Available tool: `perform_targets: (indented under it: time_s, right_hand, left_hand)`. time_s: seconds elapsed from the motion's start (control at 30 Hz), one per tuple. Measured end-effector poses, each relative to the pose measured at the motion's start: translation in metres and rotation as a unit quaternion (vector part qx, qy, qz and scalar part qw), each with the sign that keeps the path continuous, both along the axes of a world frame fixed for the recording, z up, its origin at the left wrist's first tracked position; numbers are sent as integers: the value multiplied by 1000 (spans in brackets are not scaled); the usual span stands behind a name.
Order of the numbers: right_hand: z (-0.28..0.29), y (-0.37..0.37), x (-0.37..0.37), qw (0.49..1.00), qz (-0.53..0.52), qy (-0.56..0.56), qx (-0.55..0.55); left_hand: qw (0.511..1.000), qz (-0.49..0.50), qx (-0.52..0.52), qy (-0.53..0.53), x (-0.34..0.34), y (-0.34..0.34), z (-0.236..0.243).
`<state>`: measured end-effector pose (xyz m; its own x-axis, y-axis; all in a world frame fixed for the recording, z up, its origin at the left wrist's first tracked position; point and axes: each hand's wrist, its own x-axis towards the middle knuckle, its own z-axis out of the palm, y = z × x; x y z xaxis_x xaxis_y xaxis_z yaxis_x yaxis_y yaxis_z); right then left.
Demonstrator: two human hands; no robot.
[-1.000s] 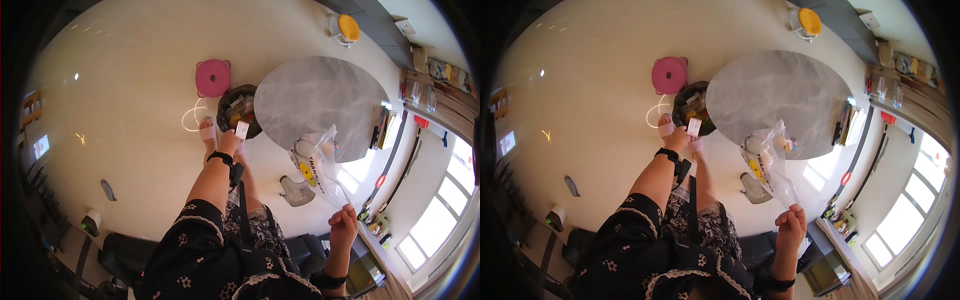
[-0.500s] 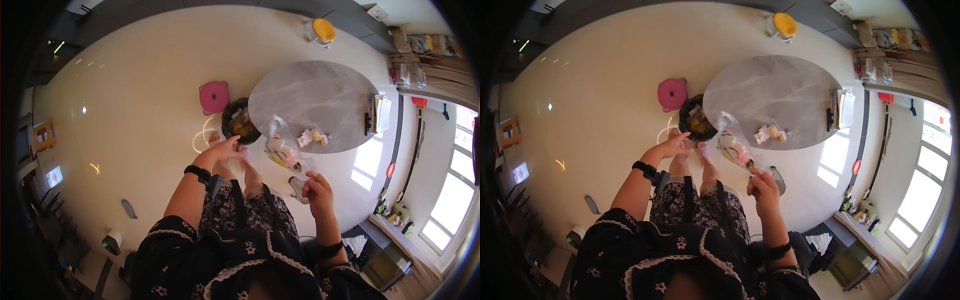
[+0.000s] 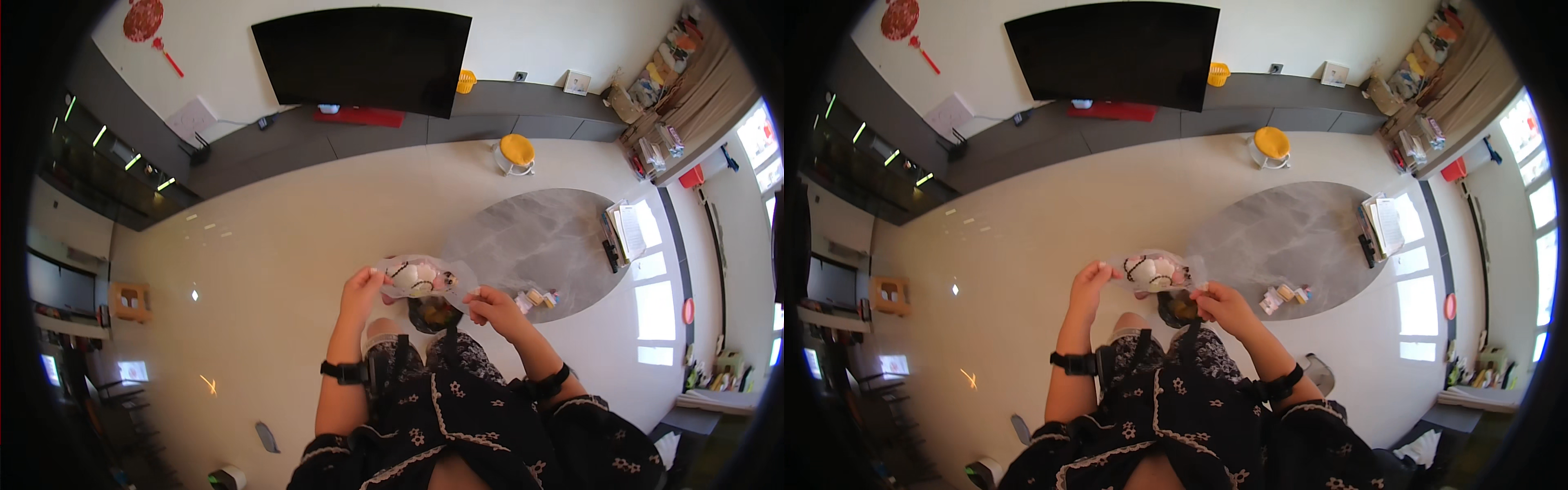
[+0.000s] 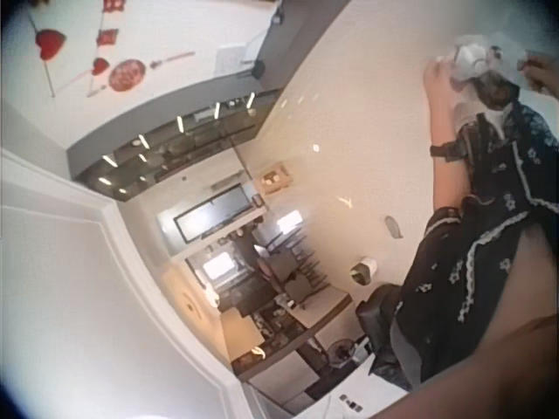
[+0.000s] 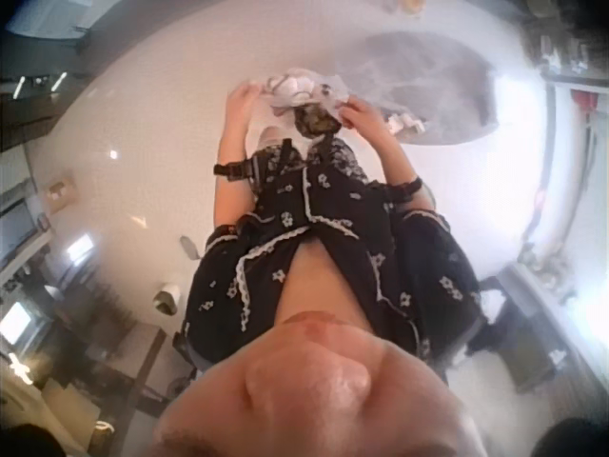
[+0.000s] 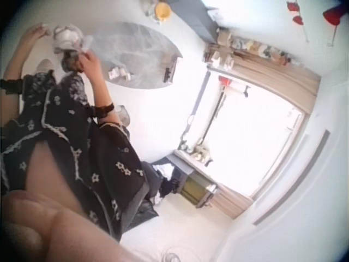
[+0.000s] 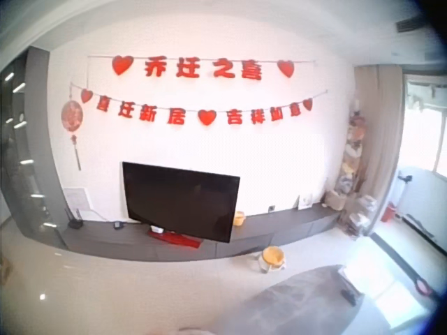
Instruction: The person gathers items from a floor and couch, including small toys, a receipt, and clothing, then hangs a shirt and jacket on hooks, puts a bag on a hook, and places books and a tablet into a cabinet.
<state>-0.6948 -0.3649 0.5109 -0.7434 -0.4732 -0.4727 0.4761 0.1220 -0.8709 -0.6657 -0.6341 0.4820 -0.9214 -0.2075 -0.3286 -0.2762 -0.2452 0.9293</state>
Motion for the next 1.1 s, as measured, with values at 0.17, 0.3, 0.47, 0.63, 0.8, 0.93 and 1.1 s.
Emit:
perform_targets:
  time_s: [0.17, 0.3, 0.47, 0.63, 0.8, 0.93, 1.1]
  right_hand:
    - [-11, -111, -16, 990, 108, 67, 55]
    - [-38, -227, -10, 950, 228, 188, 100]
    - [-25, -369, 7, 872, 349, 314, 135]
    - [-7, -420, -7, 848, 416, 286, 159]
    - [-38, -418, -53, 872, 347, 258, 230]
    - [-68, -421, -104, 838, 224, 409, 283]
    - [-93, -441, -180, 855, 86, 455, 231]
  left_hand:
    - [998, -40, -41, -15, 19, -69, -21]
    - [999, -42, 18, -29, 27, -127, -22]
    - [996, -7, 35, -83, 44, -243, -25]
    - [994, 4, 46, -98, 21, -310, -12]
    - [988, -81, -115, -64, -31, -331, -23]
    - [983, -150, -78, -64, -99, -318, 5]
    - [926, -367, -27, -85, -191, -322, 23]
